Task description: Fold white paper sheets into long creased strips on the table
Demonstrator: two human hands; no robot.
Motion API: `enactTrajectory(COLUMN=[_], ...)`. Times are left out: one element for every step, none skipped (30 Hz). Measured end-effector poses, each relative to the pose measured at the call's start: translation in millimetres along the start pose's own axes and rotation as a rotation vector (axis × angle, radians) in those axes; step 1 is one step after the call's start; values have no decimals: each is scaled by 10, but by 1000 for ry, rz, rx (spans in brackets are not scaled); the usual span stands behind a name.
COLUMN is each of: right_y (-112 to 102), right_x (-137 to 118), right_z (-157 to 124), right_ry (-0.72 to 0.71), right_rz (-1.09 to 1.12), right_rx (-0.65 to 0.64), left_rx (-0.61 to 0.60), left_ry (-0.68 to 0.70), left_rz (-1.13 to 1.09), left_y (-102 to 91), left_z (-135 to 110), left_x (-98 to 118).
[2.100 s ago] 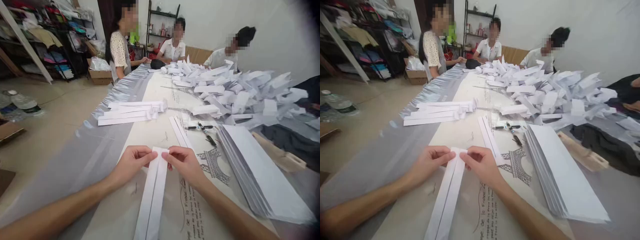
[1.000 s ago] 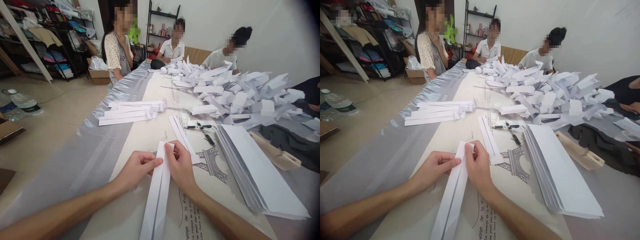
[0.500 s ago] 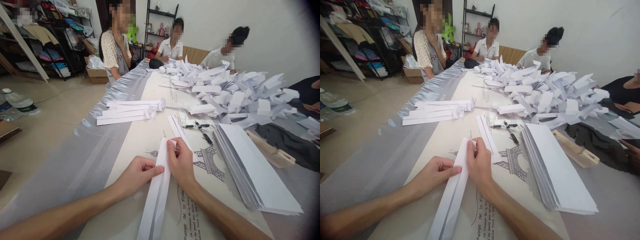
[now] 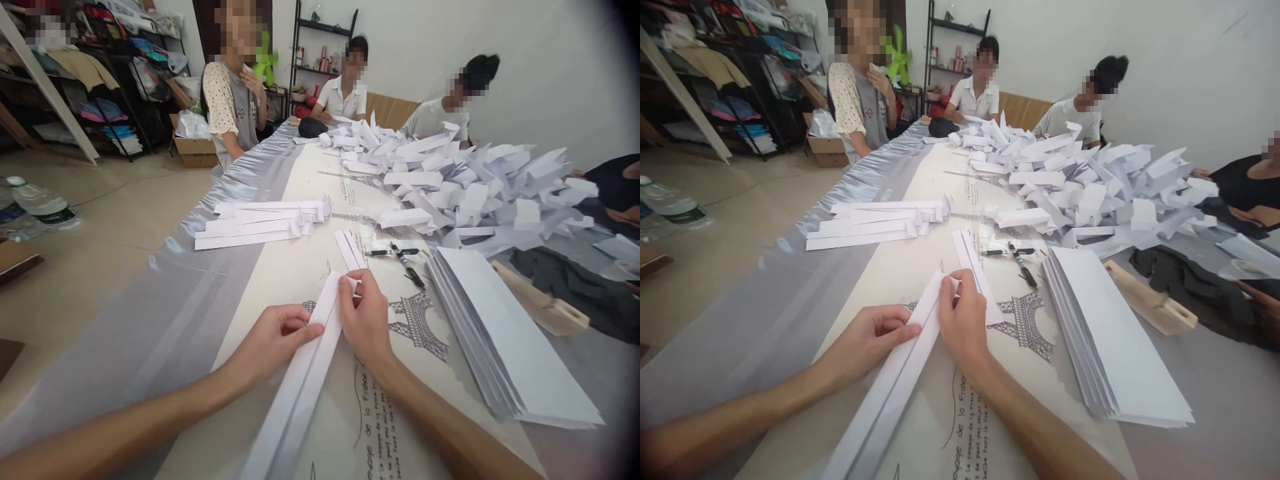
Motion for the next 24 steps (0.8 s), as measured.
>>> enactTrajectory(right_y=[-37,-81,-129,-178,-223,-263,-292,-309,-316,-315,-311,-309,-312,-324,-347,-377,-407,-427,-430,-412,-375,-329,-282,-236], right_x=[18,32,44,53,62,74,89,107,128,149,170,190,207,220,223,210,182,135,78,25,-13,-27,-20,3], right_z=[11,22,30,35,36,35,31,28,26,25,27,32,38,45,51,56,56,47,22,-20,-78,-142,-204,-259], right_ry=[0,-11,-32,-61,-91,-111,-122,-127,-126,-125,-126,-129,-136,-144,-161,-196,-256,-354,-481,-619,-739,-810,-838,-837], right_rz=[-28,-65,-114,-178,-256,-338,-415,-484,-543,-593,-637,-680,-728,-782,-838,-883,-905,-886,-821,-716,-589,-465,-359,-283], right_rx=[-8,-24,-45,-65,-89,-104,-118,-129,-136,-143,-149,-156,-168,-183,-193,-190,-182,-172,-180,-221,-302,-398,-479,-541], left_rx=[18,37,59,82,119,205,304,392,460,495,503,496,506,507,501,487,458,423,386,348,323,299,282,272], left_ry=[14,38,75,121,187,267,346,425,498,564,610,650,685,682,686,690,698,716,741,762,782,796,803,811], left_rz=[27,80,154,247,372,503,616,714,796,863,923,987,1040,1091,1127,1149,1161,1164,1165,1168,1171,1172,1171,1163], left_y=[-55,-121,-194,-267,-332,-395,-438,-449,-428,-377,-310,-235,-174,-134,-116,-121,-145,-183,-229,-277,-324,-361,-388,-403], left_z=[8,14,18,18,12,-4,-27,-56,-85,-110,-126,-135,-142,-133,-121,-105,-86,-68,-52,-36,-23,-12,-3,2], left_x=[4,15,33,56,85,117,142,155,153,134,100,58,21,-18,-45,-60,-63,-54,-39,-22,-5,8,15,20])
Point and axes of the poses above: each hand's wrist, its own z-axis towards the middle knuckle, its own y-axis out of the palm, x = y × z, the point moved 4 cm from there along z, towards the middle knuckle, and after that the axes turned 12 degrees about -y, right-handed, at the moved point
